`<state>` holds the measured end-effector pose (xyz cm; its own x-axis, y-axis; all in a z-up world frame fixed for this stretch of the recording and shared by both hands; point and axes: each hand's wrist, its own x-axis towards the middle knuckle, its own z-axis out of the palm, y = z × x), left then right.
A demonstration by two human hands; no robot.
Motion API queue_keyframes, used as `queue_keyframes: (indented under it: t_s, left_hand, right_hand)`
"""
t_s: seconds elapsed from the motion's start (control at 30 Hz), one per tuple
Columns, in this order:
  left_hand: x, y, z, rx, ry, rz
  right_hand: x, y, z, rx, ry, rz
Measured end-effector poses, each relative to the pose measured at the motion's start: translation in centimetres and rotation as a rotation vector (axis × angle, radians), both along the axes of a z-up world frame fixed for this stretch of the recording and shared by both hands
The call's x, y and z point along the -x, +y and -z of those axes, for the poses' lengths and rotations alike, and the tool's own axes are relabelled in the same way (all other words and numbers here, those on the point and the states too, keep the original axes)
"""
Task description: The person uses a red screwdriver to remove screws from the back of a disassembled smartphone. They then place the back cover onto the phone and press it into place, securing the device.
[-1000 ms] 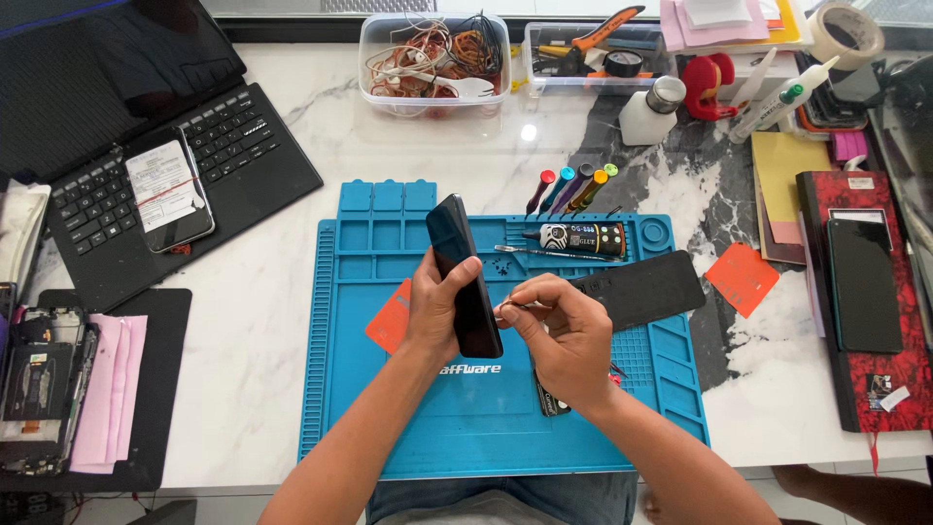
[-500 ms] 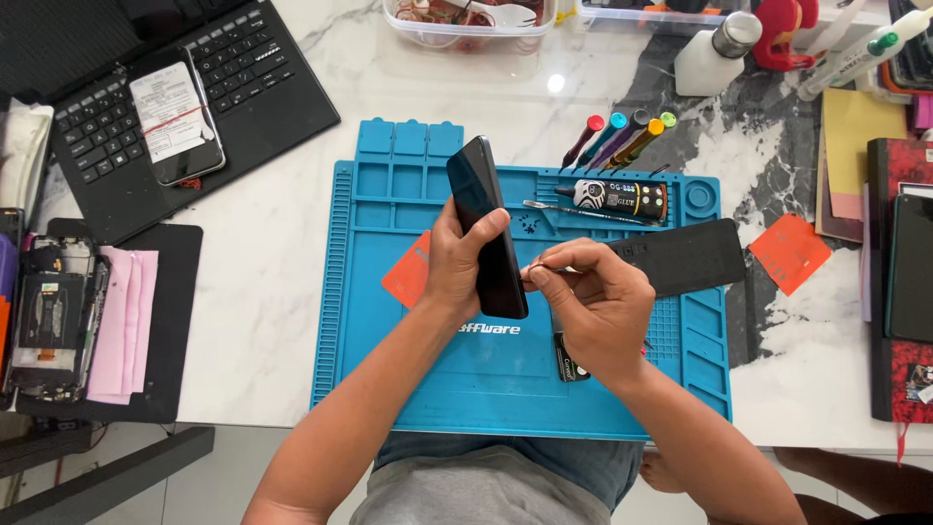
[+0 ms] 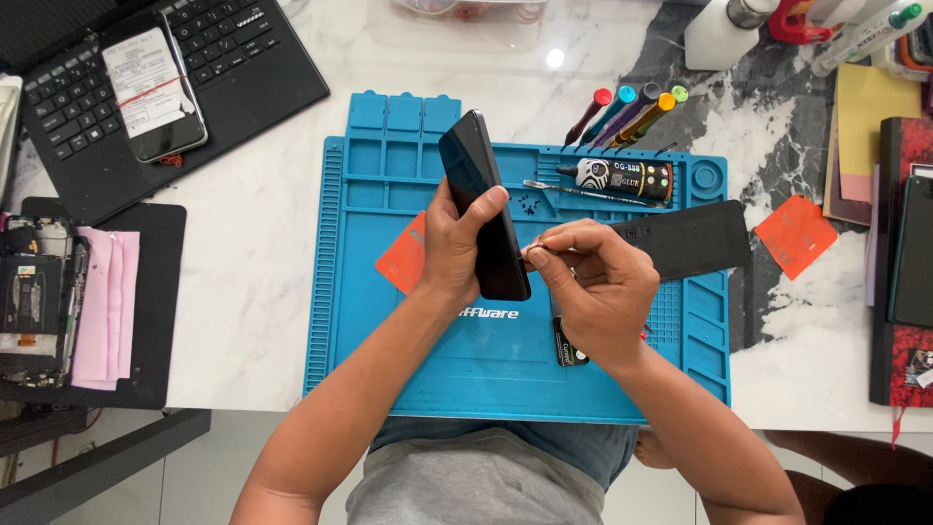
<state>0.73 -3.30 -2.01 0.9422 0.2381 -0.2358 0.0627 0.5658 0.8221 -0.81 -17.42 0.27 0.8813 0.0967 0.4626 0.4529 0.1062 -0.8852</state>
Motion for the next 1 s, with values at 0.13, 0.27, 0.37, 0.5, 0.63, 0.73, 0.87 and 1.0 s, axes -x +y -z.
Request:
queue_keyframes:
  t_s: [0.13, 0.27, 0.37, 0.5, 0.63, 0.73, 0.87, 1.0]
  left_hand:
    - [0.0, 0.0, 0.1, -0.006, 0.006, 0.003]
    - [-0.1, -0.3, 0.2, 0.002, 0.02, -0.028]
    - [-0.4, -0.3, 1.5, -0.026, 0.046, -0.07]
    - [-0.1, -0.6, 0.3, -0.084, 0.102, -0.111]
    - [0.0, -0.6, 0.9, -0.073, 0.106, -0.086]
    - [-0.1, -0.6, 1.5, -0.078, 0.081, -0.114]
    - [0.0, -0.6, 1.7, -0.078, 0.084, -0.136]
    - [0.1, -0.7, 1.5, -0.088, 0.089, -0.131]
  right_hand:
    - [0.0, 0.0, 0.0, 0.0, 0.001, 0.004]
    - [-0.1, 0.0, 0.1, 0.006, -0.011, 0.015]
    - [-0.4, 0.1, 0.0, 0.027, -0.036, 0.027]
    - [-0.4, 0.4, -1.3, 0.173, -0.207, 0.138]
    - [-0.5, 0.2, -0.6, 0.153, -0.235, 0.117]
    - [-0.6, 0.3, -0.5, 0.144, -0.256, 0.108]
    - [-0.6, 0.6, 0.1, 0.104, -0.279, 0.106]
    - [-0.5, 0.6, 0.5, 0.092, -0.293, 0.1]
